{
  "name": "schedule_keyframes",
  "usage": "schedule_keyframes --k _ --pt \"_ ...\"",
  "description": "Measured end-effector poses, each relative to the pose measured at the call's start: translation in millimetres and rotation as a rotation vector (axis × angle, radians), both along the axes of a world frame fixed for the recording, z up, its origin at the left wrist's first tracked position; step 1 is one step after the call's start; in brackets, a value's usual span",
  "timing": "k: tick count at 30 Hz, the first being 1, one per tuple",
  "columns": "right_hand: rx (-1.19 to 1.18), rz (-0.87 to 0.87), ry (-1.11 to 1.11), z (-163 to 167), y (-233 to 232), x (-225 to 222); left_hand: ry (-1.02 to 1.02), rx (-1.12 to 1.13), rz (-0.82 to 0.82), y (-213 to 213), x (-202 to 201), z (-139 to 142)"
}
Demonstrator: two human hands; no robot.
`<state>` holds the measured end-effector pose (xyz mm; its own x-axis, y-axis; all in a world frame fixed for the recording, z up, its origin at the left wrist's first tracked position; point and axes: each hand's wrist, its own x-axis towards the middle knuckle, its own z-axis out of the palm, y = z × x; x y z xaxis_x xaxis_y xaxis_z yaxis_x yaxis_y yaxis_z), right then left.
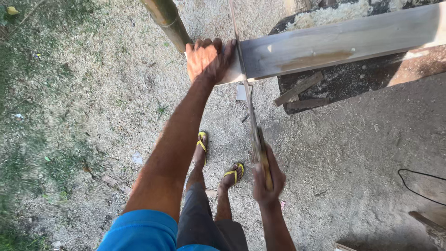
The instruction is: The person measures a wooden plank with a tape measure, marks it with a pencil using a square, then saws the plank by hand with a hand saw. They reposition the plank on the support and continue sawing through it.
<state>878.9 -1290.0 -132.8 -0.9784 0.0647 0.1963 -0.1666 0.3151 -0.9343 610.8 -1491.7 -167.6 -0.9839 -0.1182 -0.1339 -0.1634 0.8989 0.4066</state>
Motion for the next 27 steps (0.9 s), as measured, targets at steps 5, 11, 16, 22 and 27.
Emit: schedule_keyframes --k 5,11,16,22,27 --pt "-0.058 0.005 0.126 -35.8 -10.3 -52.0 0.078 -0.07 -0.023 0.7 -1.4 1.4" --pt "-0.023 -0.007 0.036 -36.8 -23.3 -86.9 0.042 -0.064 -0.034 1.6 -0.5 -3.3" --pt "-0.085 0.033 0.097 7.3 2.1 15.0 0.119 -0.06 -0.001 1.1 -1.6 -3.8" --pt "-0.07 -0.02 -0.02 -62.3 -24.0 -104.4 0.068 -0.069 -0.093 -0.1 0.1 -11.1" --pt "-0.056 -0.005 0.043 -19.1 -6.2 -15.2 0.032 -0.114 -0.108 -0.9 -3.0 -25.9"
